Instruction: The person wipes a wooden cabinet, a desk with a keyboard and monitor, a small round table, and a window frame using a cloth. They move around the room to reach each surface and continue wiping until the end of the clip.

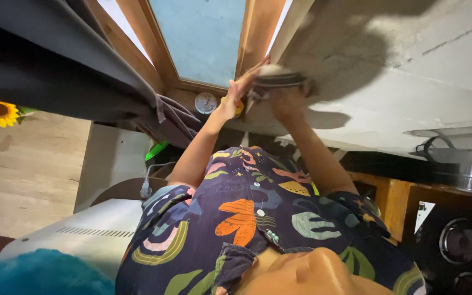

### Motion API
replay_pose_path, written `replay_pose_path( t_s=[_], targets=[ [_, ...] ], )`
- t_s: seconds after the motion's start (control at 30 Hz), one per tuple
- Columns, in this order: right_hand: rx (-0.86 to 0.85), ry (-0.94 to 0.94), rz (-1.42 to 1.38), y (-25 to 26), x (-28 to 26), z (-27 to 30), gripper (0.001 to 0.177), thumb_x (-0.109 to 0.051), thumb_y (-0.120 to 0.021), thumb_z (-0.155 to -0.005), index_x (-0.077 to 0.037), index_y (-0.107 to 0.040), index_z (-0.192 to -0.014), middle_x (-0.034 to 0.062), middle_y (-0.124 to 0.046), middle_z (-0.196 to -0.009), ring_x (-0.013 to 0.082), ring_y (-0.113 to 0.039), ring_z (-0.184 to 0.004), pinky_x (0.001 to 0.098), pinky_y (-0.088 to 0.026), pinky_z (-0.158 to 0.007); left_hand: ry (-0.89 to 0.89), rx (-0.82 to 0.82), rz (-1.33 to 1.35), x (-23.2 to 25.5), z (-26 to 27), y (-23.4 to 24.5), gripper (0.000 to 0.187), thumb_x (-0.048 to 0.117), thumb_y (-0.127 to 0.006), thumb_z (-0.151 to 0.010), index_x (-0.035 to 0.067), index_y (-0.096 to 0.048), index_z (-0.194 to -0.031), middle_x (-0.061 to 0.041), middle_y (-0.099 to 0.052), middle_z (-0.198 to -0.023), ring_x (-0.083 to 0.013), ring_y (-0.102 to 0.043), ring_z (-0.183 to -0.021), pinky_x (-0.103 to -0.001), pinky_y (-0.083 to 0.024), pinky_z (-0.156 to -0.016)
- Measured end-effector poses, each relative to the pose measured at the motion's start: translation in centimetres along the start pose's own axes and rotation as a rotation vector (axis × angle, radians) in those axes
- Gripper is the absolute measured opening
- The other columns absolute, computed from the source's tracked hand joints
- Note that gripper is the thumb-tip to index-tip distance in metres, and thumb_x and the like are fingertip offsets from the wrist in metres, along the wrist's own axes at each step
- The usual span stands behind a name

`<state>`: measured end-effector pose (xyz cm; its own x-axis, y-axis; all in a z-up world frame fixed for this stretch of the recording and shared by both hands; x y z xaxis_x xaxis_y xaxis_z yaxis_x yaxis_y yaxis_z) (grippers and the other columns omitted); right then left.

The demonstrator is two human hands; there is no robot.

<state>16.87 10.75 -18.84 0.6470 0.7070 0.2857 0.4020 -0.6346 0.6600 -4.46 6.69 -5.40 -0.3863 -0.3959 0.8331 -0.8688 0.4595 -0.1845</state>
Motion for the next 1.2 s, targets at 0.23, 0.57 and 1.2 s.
replay_pose_path(
  t_s=[0.23,0.57,1.2],
  targets=[
    [0.180,0.001,0.010,0.7,-1.4,0.3,0.011,-0.024,-0.066,-0.098,-0.023,-0.073,-0.107,-0.0051,-0.066,-0.105,0.0147,-0.065,-0.094,0.0520,-0.037,-0.117,0.005,0.051,-0.149,-2.9,1.7,0.1,0.091,0.072,-0.007,-0.104,0.009,-0.038,-0.163,-0.007,-0.028,-0.170,-0.0240,-0.020,-0.158,-0.043,-0.013,-0.129],
    [0.324,-0.072,-0.165,7.3,3.2,-7.4,0.010,-0.010,-0.073,-0.098,-0.011,-0.077,-0.107,0.0059,-0.073,-0.116,0.0271,-0.064,-0.110,0.0438,-0.039,-0.095,0.070,0.155,-0.060,-3.7,3.5,-2.5,0.078,0.066,-0.010,-0.111,0.015,-0.030,-0.167,0.000,-0.025,-0.172,-0.0177,-0.021,-0.157,-0.040,-0.017,-0.130],
    [-0.006,0.064,-0.023,-5.4,-2.7,7.8,0.020,-0.027,-0.063,-0.102,-0.029,-0.067,-0.121,-0.0087,-0.060,-0.120,0.0187,-0.058,-0.104,0.0408,-0.048,-0.096,0.299,0.278,-0.274,-13.3,10.6,0.5,0.077,0.048,-0.001,-0.112,0.007,-0.050,-0.155,-0.009,-0.045,-0.161,-0.0282,-0.026,-0.154,-0.044,-0.004,-0.126]
  ],
)
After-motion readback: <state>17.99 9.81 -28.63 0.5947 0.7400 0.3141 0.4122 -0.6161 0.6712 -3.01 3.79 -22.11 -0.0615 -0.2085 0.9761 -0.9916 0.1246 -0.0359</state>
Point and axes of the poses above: each hand's wrist, its own z-axis away from the middle knuckle, its own y-axis out of the back of the hand, x = y × z, the point moved 2 cm from there along -z, towards the middle knuckle
